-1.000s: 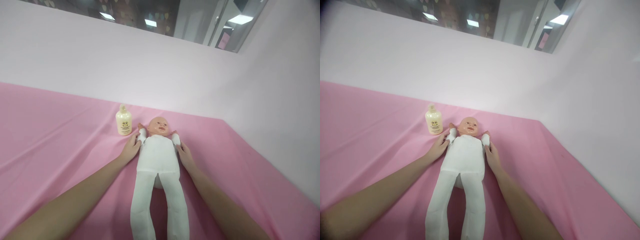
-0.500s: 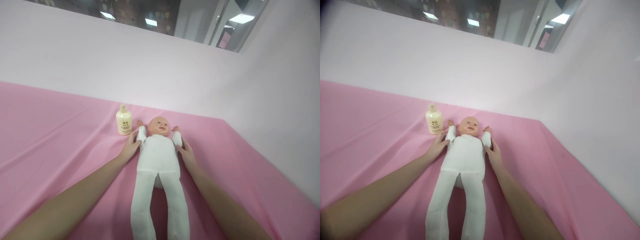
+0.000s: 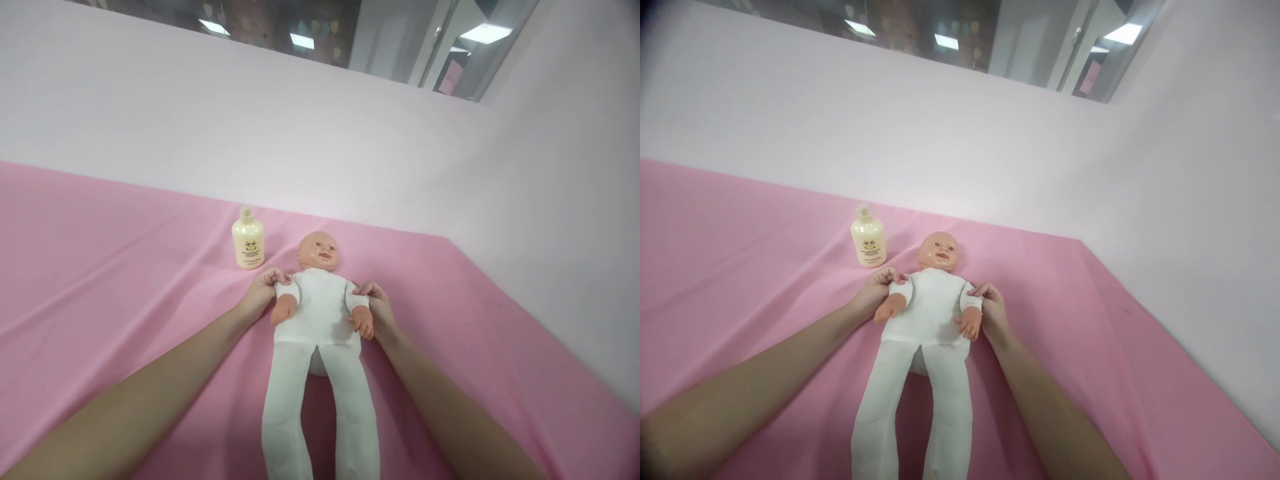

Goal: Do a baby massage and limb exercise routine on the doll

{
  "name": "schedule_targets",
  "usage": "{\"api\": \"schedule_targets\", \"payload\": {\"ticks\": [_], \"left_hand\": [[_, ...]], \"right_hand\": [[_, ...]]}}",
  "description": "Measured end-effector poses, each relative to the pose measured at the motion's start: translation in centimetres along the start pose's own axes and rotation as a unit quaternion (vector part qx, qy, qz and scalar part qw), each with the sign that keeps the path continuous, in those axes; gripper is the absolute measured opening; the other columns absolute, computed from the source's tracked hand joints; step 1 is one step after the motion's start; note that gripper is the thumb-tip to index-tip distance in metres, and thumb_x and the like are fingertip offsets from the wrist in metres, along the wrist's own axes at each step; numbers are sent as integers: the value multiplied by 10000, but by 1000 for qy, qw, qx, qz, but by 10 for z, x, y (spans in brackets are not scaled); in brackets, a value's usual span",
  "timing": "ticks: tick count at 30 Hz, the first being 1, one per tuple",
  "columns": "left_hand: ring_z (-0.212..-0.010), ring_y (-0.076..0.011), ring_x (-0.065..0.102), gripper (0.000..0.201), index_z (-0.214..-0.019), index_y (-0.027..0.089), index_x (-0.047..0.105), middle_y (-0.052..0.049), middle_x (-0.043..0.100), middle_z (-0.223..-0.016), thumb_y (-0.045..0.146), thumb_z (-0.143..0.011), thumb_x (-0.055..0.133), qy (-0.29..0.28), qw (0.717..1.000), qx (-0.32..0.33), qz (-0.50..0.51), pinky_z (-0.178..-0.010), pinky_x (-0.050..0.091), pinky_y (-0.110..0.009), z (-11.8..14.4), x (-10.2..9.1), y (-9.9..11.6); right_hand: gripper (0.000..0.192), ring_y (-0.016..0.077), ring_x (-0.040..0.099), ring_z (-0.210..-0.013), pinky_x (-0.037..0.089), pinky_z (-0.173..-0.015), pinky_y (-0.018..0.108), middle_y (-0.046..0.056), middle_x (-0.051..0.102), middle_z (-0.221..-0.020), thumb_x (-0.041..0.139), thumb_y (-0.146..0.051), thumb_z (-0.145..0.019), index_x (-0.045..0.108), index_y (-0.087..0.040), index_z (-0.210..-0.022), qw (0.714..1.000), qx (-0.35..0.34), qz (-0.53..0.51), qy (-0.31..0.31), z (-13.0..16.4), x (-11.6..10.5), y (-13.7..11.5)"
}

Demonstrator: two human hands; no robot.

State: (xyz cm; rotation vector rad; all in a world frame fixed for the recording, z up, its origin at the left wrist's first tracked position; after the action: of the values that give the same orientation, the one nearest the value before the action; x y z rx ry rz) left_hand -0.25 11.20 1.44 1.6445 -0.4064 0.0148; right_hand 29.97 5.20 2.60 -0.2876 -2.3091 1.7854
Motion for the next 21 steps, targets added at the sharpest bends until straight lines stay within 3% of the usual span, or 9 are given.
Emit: {"api": "schedule_targets", "payload": {"ticks": [4, 7, 9, 13, 18, 21], "left_hand": [[-914, -225, 698, 245, -712, 214, 544, -41, 749, -932, 183, -592, 755, 3, 1000, 20, -3, -877, 553, -408, 3, 2, 4], [-915, -235, 705, 247, -807, 212, 590, -42, 745, -943, 194, -614, 744, 8, 1000, 17, -18, -842, 556, -394, 4, 2, 7], [-947, -246, 710, 288, -929, 210, 615, -56, 752, -1019, 230, -667, 734, 22, 999, 16, -34, -827, 557, -384, 5, 1, 9], [-1166, -264, 676, 452, -1238, 226, 569, -85, 704, -1295, 254, -794, 648, 43, 992, 54, -103, -941, 554, -393, 9, -1, 19], [-1276, -260, 639, 630, -1547, 287, 380, -109, 599, -1507, 352, -957, 594, 43, 979, 77, -183, -1058, 529, -429, 13, 0, 24], [-1358, -275, 596, 632, -1584, 306, 380, -104, 500, -1621, 379, -986, 573, 58, 972, 85, -213, -1105, 512, -438, 13, -2, 26]], "right_hand": [[273, 247, 685, -801, 549, -981, 518, 18, 691, -705, 763, -365, -640, 508, -276, -599, 1000, 8, -28, 7, 0, 1, 3], [212, 283, 715, -898, 565, -932, 513, 46, 751, -832, 752, -346, -646, 557, -267, -671, 999, 31, -35, 5, 2, 1, 7], [187, 294, 722, -974, 569, -927, 498, 62, 780, -987, 739, -337, -673, 635, -257, -805, 998, 47, -44, 14, 4, 0, 7], [397, 293, 675, -1191, 526, -1053, 486, 80, 740, -1265, 688, -365, -796, 688, -258, -1178, 998, 26, 12, 49, 10, -4, -9], [677, 274, 625, -1326, 508, -1115, 472, 94, 622, -1502, 639, -404, -912, 473, -306, -1561, 996, -32, 70, 52, 14, -3, -30], [740, 285, 620, -1344, 534, -1093, 469, 97, 585, -1554, 648, -459, -934, 403, -322, -1618, 994, -33, 83, 64, 14, -5, -31]]}}
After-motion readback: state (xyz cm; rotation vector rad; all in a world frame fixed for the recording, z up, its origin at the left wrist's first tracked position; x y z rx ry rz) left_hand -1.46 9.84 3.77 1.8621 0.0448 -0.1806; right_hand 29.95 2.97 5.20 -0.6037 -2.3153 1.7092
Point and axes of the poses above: each hand's wrist, its own z-axis away from the middle knuckle, its own x-axis out of the palm, y = z × x, the point moved 8 cm from there along -z, towards the middle knuckle
